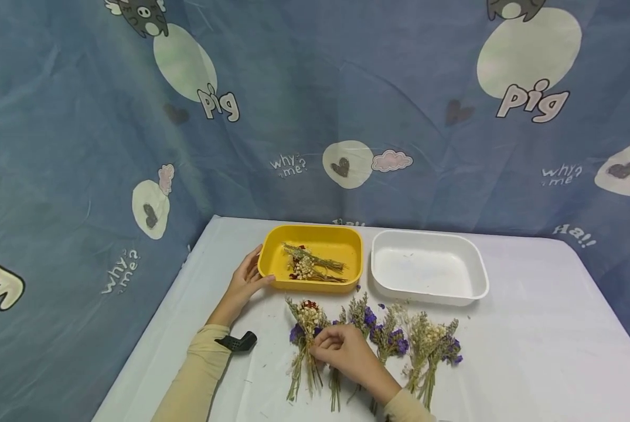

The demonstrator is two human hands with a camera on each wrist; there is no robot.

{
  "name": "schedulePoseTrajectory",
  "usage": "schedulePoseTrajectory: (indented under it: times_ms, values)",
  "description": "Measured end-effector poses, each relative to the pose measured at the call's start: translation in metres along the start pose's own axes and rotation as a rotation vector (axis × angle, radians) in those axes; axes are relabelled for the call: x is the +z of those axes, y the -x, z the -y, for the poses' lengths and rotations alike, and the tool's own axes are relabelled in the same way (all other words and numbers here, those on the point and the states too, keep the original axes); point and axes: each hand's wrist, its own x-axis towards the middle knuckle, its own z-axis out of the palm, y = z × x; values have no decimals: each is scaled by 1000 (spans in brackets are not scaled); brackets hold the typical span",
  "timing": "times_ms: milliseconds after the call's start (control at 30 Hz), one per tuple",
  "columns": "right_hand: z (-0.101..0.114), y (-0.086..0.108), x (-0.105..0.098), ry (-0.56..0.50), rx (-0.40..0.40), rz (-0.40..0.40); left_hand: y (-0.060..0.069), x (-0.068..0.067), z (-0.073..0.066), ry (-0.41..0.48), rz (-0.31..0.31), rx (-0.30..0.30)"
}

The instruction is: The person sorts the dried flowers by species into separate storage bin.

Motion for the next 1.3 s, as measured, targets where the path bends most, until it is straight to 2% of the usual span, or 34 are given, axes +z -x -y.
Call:
schedulePoseTrajectory:
  times_ms: [233,400,700,1033,1300]
  values:
    - [9,-5,-20,-15,-46,-12,-9,2,-4,14,1,38]
    - [14,-4,-33,13,-52,-38,-10,4,-6,11,-5,22]
    - [22,-8,-50,63,-109,-69,-5,4,-5,6,-10,-6]
    - [38,-26,-84,103,-84,-78,-4,3,-3,10,-5,9]
    - [48,-44,-104,198,-66,-52,0,0,0,9,3,-6]
